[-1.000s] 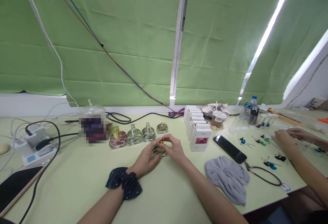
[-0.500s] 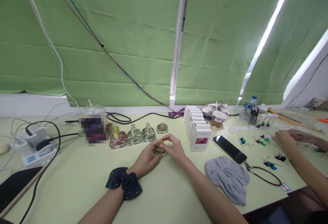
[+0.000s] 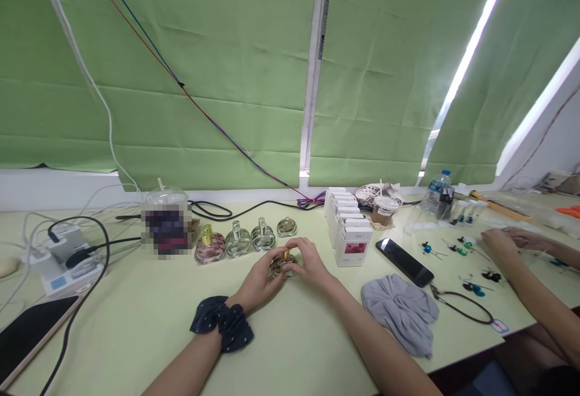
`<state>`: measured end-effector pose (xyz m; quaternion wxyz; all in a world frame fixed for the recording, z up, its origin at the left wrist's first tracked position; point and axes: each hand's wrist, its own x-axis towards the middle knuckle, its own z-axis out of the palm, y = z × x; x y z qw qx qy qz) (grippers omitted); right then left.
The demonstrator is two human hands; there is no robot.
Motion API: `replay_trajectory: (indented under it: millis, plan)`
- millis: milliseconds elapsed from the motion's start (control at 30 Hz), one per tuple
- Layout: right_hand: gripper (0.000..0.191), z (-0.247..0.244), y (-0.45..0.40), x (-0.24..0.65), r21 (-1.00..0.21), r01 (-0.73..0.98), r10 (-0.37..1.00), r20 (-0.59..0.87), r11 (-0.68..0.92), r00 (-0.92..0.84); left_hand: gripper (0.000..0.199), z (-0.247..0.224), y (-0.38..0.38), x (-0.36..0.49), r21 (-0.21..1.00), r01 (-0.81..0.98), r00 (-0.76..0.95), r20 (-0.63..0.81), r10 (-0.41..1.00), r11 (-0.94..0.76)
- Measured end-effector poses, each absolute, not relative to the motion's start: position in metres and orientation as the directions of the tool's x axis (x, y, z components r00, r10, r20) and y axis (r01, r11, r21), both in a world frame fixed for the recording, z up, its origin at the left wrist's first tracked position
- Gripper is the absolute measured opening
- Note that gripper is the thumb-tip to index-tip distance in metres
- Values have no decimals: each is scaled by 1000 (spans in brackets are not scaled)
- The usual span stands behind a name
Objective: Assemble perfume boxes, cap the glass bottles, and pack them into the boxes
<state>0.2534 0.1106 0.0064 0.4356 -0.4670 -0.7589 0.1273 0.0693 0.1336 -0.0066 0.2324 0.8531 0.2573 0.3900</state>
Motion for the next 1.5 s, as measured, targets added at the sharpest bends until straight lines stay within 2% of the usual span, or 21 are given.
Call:
replay_trajectory:
  millis: [200,600,767,900,1067,1267,1500]
  plan:
    - [56,4,110,258,-578,621,836,481,529,-264,63,-11,133,69,609,275,527,551,647,-744]
    - [54,6,123,256,-559,661,853,449,500,-265,82,-22,140,65,657,337,507,476,718,-674]
    - [52,7,126,256,-598,649,871,435,471,-231,73,-24,142,64,629,376,461,510,726,-681]
    - [48,7,131,256,-587,665,866,460,462,-196,50,-28,145,64,606,421,360,571,738,-675]
    - [49,9,143,255,-562,697,860,487,445,-155,24,-27,145,64,612,459,329,556,763,-644]
    - [50,10,158,253,-542,745,876,468,389,-116,15,-22,143,63,589,485,396,511,763,-647]
    - [53,6,170,253,-558,755,893,442,345,-82,13,-21,142,64,616,498,416,448,792,-610]
